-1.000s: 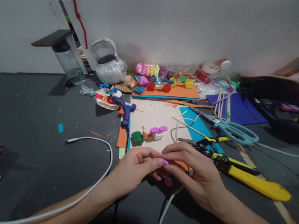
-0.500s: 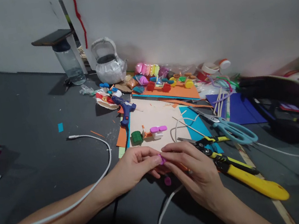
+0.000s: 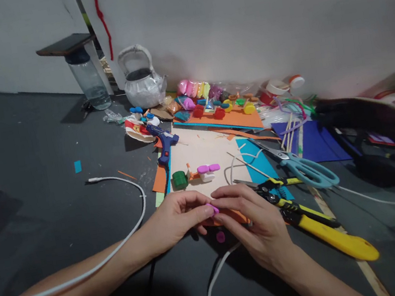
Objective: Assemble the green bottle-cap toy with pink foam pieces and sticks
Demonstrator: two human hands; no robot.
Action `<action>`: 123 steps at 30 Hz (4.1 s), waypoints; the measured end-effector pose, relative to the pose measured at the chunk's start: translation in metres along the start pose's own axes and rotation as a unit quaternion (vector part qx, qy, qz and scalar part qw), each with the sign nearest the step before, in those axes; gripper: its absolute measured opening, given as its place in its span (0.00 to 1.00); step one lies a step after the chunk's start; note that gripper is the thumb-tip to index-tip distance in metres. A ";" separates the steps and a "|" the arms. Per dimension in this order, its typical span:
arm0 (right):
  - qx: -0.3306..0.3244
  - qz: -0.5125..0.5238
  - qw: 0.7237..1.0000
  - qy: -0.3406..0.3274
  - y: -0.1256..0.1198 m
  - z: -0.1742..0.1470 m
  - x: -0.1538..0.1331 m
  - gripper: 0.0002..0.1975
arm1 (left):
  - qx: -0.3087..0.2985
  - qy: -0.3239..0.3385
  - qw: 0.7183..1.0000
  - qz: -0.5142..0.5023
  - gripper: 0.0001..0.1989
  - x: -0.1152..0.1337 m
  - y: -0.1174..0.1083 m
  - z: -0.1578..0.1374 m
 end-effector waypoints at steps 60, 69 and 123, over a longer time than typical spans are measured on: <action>-0.036 -0.032 0.997 -0.054 0.004 -0.001 -0.003 0.21 | -0.045 0.009 0.999 -0.011 0.07 0.004 0.001 -0.001; -0.057 -0.051 0.996 -0.046 0.015 -0.001 -0.007 0.27 | 0.007 0.017 0.999 -0.044 0.12 0.003 -0.001 0.000; -0.070 -0.031 0.997 -0.011 0.020 -0.005 0.000 0.28 | 0.007 0.014 0.997 -0.076 0.14 -0.001 0.002 0.001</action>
Point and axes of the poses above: each hand's wrist, its own z-axis towards the middle knuckle, its own y-axis out of the palm, x = y × z, the point moved 6 cm from there along z, towards the middle knuckle, and after that the axes turned 14 degrees about -x, right-handed, at the moved point
